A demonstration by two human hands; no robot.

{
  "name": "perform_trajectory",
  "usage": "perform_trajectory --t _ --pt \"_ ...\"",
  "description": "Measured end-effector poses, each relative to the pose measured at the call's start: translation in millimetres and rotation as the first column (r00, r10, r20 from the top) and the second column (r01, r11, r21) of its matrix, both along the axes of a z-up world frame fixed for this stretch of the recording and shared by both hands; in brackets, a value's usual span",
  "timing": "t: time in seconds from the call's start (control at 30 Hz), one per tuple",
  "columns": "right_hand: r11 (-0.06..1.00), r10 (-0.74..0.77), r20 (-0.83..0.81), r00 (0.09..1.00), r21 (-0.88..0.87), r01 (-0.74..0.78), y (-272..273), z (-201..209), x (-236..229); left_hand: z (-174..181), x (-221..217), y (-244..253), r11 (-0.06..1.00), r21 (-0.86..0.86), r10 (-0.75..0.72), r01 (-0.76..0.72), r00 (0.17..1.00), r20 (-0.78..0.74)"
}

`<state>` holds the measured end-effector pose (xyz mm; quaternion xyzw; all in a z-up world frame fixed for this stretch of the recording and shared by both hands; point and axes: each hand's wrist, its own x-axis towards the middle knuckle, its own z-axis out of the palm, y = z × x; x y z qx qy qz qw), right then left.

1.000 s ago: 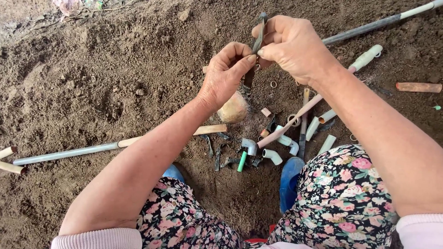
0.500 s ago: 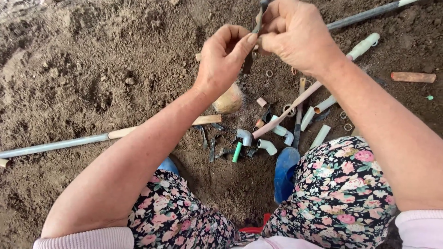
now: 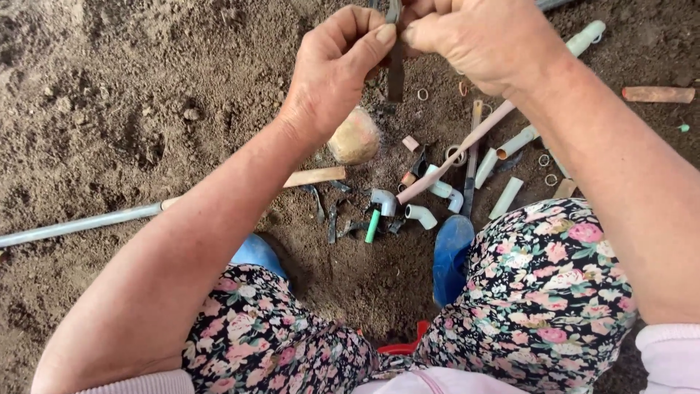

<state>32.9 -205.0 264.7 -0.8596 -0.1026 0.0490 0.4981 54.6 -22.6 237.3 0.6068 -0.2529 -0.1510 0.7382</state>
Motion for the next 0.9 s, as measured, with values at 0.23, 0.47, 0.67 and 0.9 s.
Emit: perform_trajectory --t 0.23,0.47,0.67,0.9 --pt "0.985 0.148 -0.038 0.988 0.095 -0.144 3 7 -4 -5 1 -1 0.991 0.039 0.125 -0.127 0.990 0.067" --pt "0.967 -0.061 -0.085 0.995 0.242 0.080 3 -13 4 -3 2 2 0.980 0.112 0.144 -0.164 0.976 0.164" --pt "0.978 -0.025 -0.038 0.999 0.204 0.032 14 3 -2 -2 0 2 0.972 0.176 0.111 -0.153 0.968 0.226" --pt "0.936 -0.194 -0.123 0.973 0.273 0.221 25 18 -3 -2 4 -3 0.994 0.079 0.063 -0.070 0.994 0.086"
